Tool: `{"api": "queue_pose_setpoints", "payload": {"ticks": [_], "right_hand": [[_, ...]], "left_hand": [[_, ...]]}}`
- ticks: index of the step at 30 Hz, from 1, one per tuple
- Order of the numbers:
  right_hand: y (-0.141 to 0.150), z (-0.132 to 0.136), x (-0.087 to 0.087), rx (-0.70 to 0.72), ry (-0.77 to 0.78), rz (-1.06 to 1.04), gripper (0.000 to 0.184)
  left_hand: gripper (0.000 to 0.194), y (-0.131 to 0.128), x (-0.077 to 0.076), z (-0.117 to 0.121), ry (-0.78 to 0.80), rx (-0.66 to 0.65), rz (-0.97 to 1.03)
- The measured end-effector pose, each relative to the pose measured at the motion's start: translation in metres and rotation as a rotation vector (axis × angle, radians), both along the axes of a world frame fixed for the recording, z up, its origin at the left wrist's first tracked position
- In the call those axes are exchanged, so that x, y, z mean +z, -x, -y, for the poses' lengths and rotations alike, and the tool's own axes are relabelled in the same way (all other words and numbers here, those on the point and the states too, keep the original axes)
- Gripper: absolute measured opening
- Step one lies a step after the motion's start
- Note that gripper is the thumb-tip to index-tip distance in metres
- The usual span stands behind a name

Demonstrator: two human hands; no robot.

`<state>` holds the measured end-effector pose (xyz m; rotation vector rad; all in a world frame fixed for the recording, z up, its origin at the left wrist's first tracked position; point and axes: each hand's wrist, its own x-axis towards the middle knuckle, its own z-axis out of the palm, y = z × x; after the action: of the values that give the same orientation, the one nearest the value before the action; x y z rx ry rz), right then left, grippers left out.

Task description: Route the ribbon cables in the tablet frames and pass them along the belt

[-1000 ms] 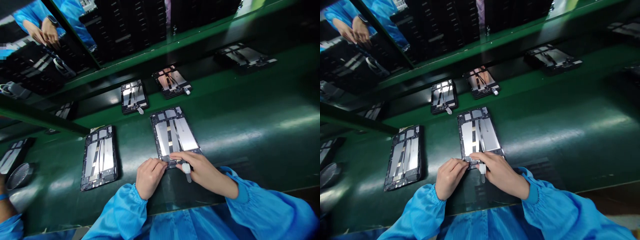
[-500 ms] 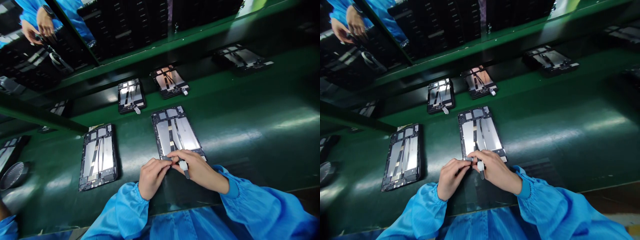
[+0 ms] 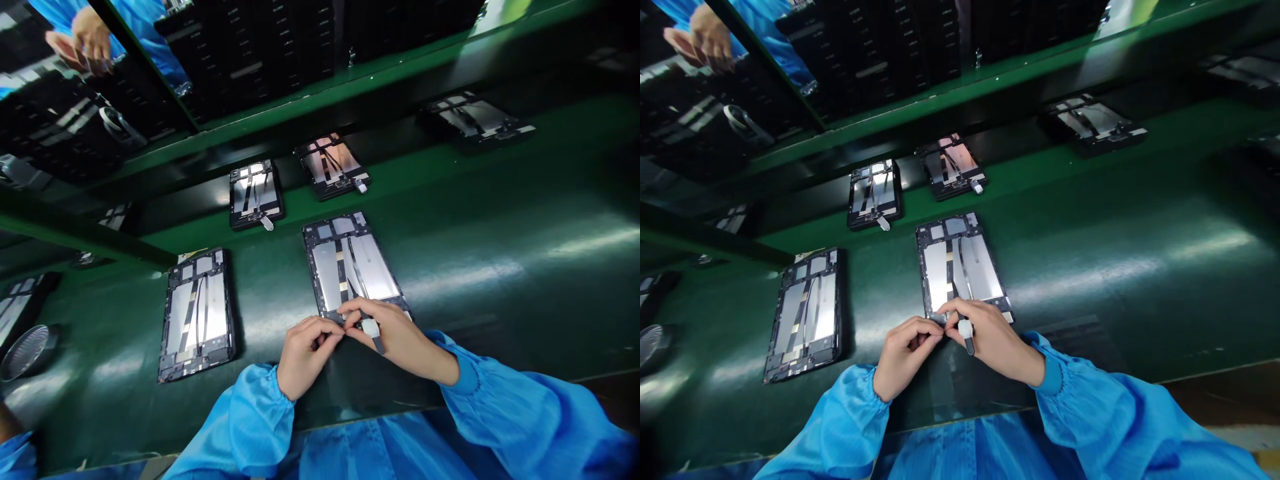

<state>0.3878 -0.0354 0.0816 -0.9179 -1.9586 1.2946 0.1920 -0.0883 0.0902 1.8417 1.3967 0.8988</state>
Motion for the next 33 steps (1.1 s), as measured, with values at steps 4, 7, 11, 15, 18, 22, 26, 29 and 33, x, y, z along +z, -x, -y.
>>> {"api": "queue_pose_setpoints", "payload": {"ticks": [4,7,11,15,18,22,26,29,33], "right_hand": [[0.000,0.001,0.001,0.001,0.033,-0.008,0.020],[-0.001,0.000,0.002,0.005,0.036,-0.013,0.019],[-0.003,-0.003,0.003,0.040,0.071,0.001,0.024],[-0.001,-0.002,0.001,0.051,0.089,0.029,0.027],[0.003,0.000,-0.003,0.034,0.052,0.047,0.032],[0.009,0.002,-0.011,0.011,-0.005,0.068,0.039],[0.013,0.005,-0.019,0.042,-0.125,0.068,0.054],[0.015,0.005,-0.023,0.042,-0.160,0.070,0.058],[0.016,0.004,-0.026,0.054,-0.175,0.096,0.066]], "left_hand": [[0.023,0.001,0.002,0.001,0.008,0.005,-0.086],[0.014,0.002,0.001,0.002,-0.023,0.003,-0.132],[0.006,0.001,0.000,0.002,-0.039,-0.007,-0.160],[0.007,0.001,0.000,0.004,-0.075,-0.014,-0.272],[0.007,0.002,0.000,0.004,-0.126,-0.015,-0.380],[0.010,0.003,-0.001,0.007,-0.182,-0.019,-0.529],[0.017,0.007,0.000,0.016,-0.353,-0.077,-0.801],[0.031,0.015,-0.001,0.021,-0.415,-0.141,-0.888],[0.034,0.029,-0.008,0.020,-0.449,-0.158,-0.814]]}}
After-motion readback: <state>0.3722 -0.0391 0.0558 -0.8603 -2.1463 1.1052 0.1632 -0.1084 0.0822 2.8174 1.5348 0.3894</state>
